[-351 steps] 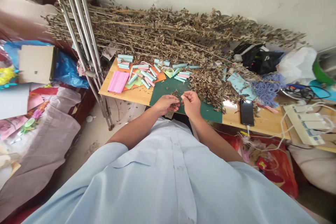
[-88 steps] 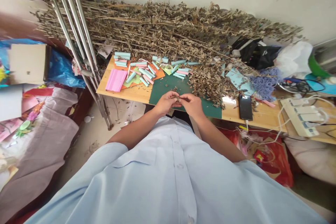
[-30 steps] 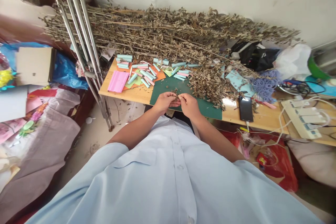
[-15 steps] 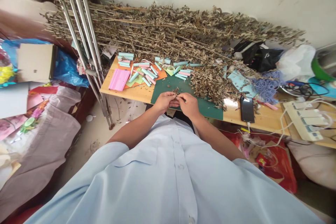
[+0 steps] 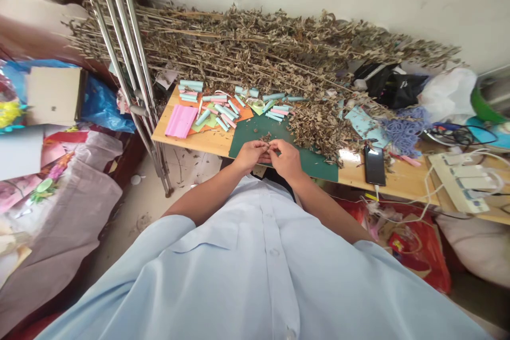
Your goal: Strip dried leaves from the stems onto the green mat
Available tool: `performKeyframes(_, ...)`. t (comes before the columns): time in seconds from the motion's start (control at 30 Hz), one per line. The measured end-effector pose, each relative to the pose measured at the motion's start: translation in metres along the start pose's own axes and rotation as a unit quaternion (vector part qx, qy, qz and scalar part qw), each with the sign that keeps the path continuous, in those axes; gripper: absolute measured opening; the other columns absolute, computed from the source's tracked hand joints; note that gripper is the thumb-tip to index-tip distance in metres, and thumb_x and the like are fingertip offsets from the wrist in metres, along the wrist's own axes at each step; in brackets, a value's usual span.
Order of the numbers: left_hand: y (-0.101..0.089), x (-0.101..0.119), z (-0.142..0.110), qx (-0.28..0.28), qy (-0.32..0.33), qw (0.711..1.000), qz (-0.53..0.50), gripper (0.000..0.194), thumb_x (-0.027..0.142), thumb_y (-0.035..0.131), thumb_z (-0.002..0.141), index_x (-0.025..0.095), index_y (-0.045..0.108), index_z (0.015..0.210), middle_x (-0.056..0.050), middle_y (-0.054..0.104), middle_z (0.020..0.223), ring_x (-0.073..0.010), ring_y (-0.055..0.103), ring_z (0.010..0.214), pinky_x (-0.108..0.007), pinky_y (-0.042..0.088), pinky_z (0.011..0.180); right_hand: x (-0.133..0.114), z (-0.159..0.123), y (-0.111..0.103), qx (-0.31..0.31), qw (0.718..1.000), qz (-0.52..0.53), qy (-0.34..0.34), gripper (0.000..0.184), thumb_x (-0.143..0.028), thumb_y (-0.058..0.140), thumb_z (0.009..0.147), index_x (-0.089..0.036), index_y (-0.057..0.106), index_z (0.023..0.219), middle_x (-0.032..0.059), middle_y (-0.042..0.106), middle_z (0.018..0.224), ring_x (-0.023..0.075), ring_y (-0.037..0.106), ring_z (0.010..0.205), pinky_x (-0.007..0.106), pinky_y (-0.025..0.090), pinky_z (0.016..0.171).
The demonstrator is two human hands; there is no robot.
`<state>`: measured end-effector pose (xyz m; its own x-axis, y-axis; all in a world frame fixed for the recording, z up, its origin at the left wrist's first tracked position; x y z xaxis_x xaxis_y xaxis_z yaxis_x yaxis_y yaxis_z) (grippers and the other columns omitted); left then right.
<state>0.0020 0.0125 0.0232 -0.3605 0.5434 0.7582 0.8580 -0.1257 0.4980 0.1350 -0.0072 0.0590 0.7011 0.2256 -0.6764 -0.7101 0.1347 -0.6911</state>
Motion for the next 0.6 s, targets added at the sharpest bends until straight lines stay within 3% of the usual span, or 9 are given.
performKeyframes(0.2,-0.003,0.003,-0.001,-0.003,0.0,1.0,0.007,0.017,0.019,0.073,0.084,0.009,0.063,0.093,-0.005,0.069,0.072,-0.0122,0.069,0.062,-0.027,0.061,0.068,0.005,-0.001,0.003,-0.004,0.998,0.062,0.03,0.027,-0.023,0.06,0.086,-0.025,0.067,0.112,0.0035,0.077,0.099,0.0212,0.072,0.092,0.037,0.055,0.088)
performKeyframes(0.43,-0.011,-0.006,0.007,-0.03,0.021,0.999,0.015,0.023,0.022,0.076,0.082,0.01,0.063,0.096,-0.005,0.07,0.078,-0.0138,0.071,0.067,-0.029,0.061,0.069,0.004,0.001,0.006,0.007,1.0,-0.004,-0.013,0.024,-0.022,0.055,0.09,-0.023,0.065,0.112,0.0076,0.076,0.101,0.0244,0.071,0.095,0.039,0.053,0.091)
performKeyframes(0.6,-0.018,-0.006,0.01,-0.026,0.035,0.999,0.008,0.027,0.025,0.079,0.079,0.011,0.061,0.094,-0.004,0.069,0.077,-0.0137,0.071,0.066,-0.029,0.062,0.07,0.0,0.006,0.011,-0.024,0.996,-0.077,-0.037,0.023,-0.021,0.051,0.094,-0.023,0.065,0.111,0.0099,0.076,0.102,0.0276,0.069,0.098,0.04,0.053,0.087)
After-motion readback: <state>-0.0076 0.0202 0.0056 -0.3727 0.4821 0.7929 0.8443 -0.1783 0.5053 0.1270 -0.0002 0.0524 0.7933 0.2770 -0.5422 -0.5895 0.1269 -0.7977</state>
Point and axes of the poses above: each hand's wrist, its own z-axis towards the middle knuckle, its own y-axis out of the palm, x = y × z, the point moved 4 cm from there along z, towards the middle knuckle
